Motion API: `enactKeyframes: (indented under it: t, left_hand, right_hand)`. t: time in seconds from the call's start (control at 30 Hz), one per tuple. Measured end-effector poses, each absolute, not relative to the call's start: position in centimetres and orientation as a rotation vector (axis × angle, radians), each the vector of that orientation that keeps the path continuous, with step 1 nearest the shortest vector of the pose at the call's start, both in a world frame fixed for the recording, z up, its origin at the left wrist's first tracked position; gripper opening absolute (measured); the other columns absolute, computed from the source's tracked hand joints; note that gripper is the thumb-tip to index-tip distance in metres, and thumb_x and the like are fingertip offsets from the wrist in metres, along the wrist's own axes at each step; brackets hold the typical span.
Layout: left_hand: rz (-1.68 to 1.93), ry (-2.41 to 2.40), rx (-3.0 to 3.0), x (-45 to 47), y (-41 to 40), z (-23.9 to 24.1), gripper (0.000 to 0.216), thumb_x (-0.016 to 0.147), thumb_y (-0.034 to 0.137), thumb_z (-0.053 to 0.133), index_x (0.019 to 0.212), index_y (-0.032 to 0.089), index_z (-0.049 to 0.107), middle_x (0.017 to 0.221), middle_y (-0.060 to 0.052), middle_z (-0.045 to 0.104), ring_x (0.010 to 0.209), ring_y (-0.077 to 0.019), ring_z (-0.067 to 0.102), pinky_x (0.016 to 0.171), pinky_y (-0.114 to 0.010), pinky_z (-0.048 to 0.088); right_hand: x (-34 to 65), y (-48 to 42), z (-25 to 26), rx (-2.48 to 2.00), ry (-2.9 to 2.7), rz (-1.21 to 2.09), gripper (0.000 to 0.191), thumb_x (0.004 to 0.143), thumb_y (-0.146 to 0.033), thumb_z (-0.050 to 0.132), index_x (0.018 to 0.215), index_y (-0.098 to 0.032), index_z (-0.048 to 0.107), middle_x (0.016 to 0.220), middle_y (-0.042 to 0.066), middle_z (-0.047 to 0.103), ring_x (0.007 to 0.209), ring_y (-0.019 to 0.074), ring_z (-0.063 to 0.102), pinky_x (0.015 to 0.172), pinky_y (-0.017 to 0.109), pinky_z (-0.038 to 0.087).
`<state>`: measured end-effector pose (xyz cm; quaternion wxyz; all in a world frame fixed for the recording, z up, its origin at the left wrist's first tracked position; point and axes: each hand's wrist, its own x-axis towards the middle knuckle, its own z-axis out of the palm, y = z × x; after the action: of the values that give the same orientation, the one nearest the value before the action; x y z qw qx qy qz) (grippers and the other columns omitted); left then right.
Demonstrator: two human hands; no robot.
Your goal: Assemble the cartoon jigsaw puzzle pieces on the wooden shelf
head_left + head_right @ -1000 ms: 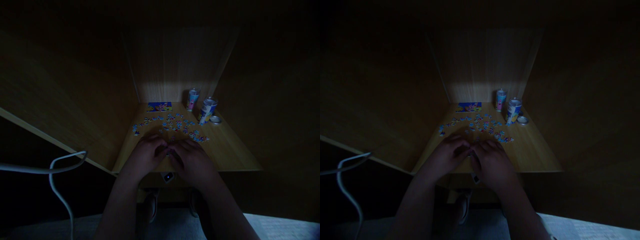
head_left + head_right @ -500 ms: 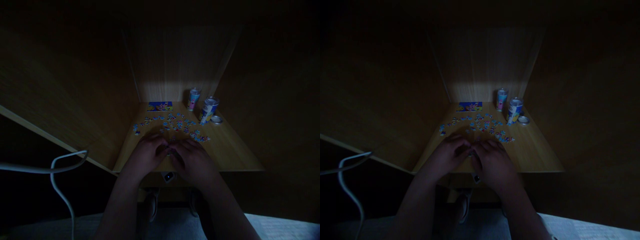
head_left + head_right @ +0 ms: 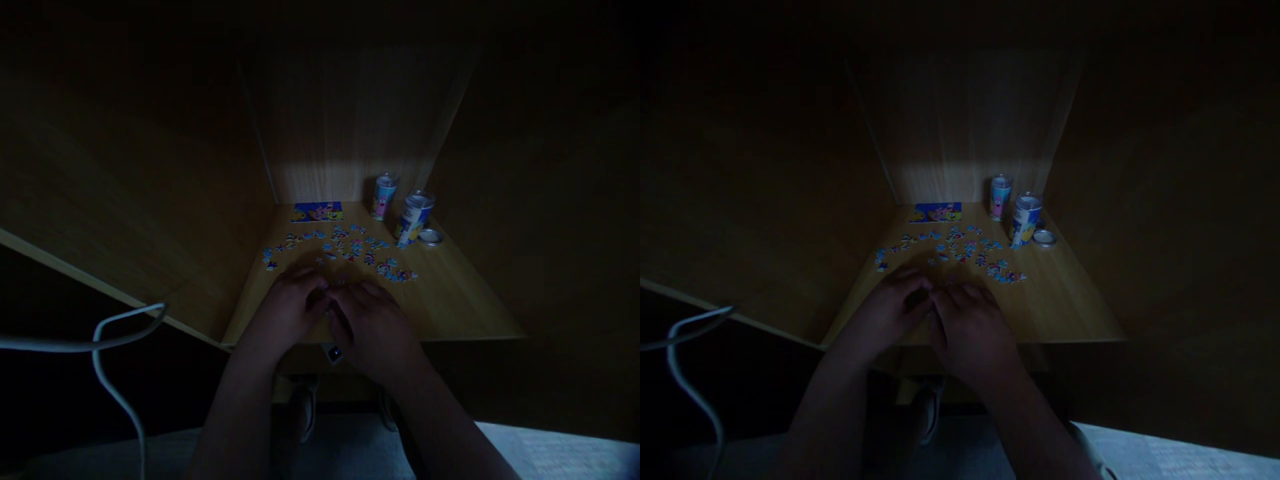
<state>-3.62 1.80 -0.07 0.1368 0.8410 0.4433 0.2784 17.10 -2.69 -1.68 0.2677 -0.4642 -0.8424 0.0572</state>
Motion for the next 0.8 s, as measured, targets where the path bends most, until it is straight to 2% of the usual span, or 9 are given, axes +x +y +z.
enactKeyframes:
  t: [0.13,0.27,0.6,0.8]
  left_hand:
    - [0.797,1.301,2.409,-3.62,1.74,-0.02,0.016,0.096,0.009,0.082,0.094,0.023,0.073,0.097,-0.002,0.077,0.097,-0.0245,0.074,0.085,-0.039,0.056]
    - [0.824,1.268,2.381,-3.62,1.79,-0.10,0.016,0.097,0.010,0.082,0.093,0.023,0.075,0.096,-0.002,0.078,0.095,-0.0232,0.074,0.085,-0.037,0.056]
    - [0.862,1.251,2.410,-3.69,2.01,-0.73,0.016,0.097,0.011,0.086,0.094,0.023,0.076,0.096,-0.002,0.078,0.097,-0.0241,0.073,0.086,-0.038,0.056]
    - [0.889,1.217,2.371,-3.60,1.96,-0.63,0.013,0.101,0.015,0.084,0.095,0.024,0.077,0.096,-0.001,0.079,0.096,-0.0228,0.074,0.086,-0.039,0.055]
  right_hand:
    - [17.58,-2.68,-1.69,-1.220,-2.264,0.219,0.039,0.109,-0.020,0.063,0.147,-0.021,0.070,0.134,0.009,0.083,0.122,0.0305,0.072,0.115,0.052,0.057]
    - [17.69,-2.61,-1.46,-1.241,-2.223,0.244,0.037,0.109,-0.021,0.065,0.146,-0.022,0.071,0.136,0.010,0.081,0.126,0.0309,0.071,0.115,0.051,0.058]
    - [17.62,-2.51,-1.53,-1.234,-2.198,0.206,0.026,0.109,-0.020,0.062,0.132,-0.021,0.073,0.130,0.012,0.081,0.121,0.0323,0.071,0.115,0.055,0.057]
    - [17.88,-2.20,-1.74,-1.186,-2.079,0.197,0.022,0.110,-0.016,0.059,0.126,-0.022,0.072,0.127,0.011,0.081,0.118,0.0309,0.072,0.109,0.051,0.058]
